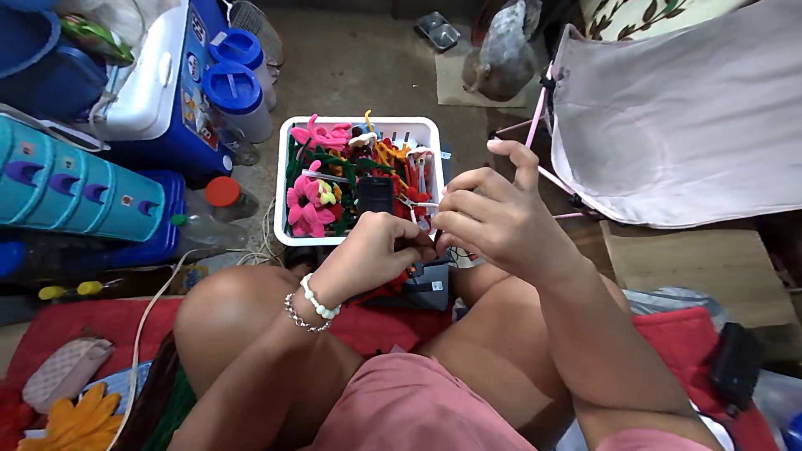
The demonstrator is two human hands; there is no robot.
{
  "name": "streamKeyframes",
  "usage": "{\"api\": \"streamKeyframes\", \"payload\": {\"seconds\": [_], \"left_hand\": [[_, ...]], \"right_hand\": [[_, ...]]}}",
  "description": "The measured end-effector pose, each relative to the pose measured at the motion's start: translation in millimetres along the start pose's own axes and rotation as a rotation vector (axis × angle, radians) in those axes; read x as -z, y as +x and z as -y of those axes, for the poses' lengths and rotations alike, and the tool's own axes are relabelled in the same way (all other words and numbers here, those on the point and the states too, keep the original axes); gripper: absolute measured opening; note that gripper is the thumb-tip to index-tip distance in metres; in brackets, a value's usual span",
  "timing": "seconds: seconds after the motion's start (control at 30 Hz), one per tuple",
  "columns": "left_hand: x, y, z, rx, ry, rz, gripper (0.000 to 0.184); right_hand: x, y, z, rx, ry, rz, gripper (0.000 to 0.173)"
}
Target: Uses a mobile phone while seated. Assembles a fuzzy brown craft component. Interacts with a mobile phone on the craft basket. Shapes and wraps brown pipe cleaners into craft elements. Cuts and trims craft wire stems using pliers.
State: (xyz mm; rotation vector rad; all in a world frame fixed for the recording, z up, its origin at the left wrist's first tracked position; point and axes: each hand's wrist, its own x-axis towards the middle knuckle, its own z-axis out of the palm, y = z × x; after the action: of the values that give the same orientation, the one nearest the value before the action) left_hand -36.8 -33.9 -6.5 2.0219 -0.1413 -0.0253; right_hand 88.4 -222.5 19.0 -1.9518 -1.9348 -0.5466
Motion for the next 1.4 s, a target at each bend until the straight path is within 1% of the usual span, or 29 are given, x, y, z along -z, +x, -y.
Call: {"api": "streamKeyframes", "payload": {"seconds": [0.17, 0.33, 0.53, 0.73, 0.93, 1.4], "left_hand": [[4, -1, 0, 0.024, 0.009, 0.035, 0.011], [4, -1, -1, -0.01, 0.008, 0.005, 0.014], [8, -2, -3, 0.026, -0.01, -0.035, 0.013], [10, -3, -4, 0.026, -0.052, -0.094, 0.012], [11, -4, -3, -0.001, -0.013, -0.146, 0.012], [11, -7, -6, -0.037, 0.029, -0.163, 0.012]], "right_hand": [[-5, -2, 0, 0.007, 0.087, 0.007, 0.012], [-1, -2, 0, -0.011, 0.173, 0.001, 0.012], [0, -4, -4, -0.025, 0.189, -0.014, 0.014], [1, -3, -4, -0.014, 0.174, -0.042, 0.012], [-1, -1, -1, -0.03, 0.167, -0.091, 0.01], [-2, -1, 1, -0.019, 0.141, -0.108, 0.008]]}}
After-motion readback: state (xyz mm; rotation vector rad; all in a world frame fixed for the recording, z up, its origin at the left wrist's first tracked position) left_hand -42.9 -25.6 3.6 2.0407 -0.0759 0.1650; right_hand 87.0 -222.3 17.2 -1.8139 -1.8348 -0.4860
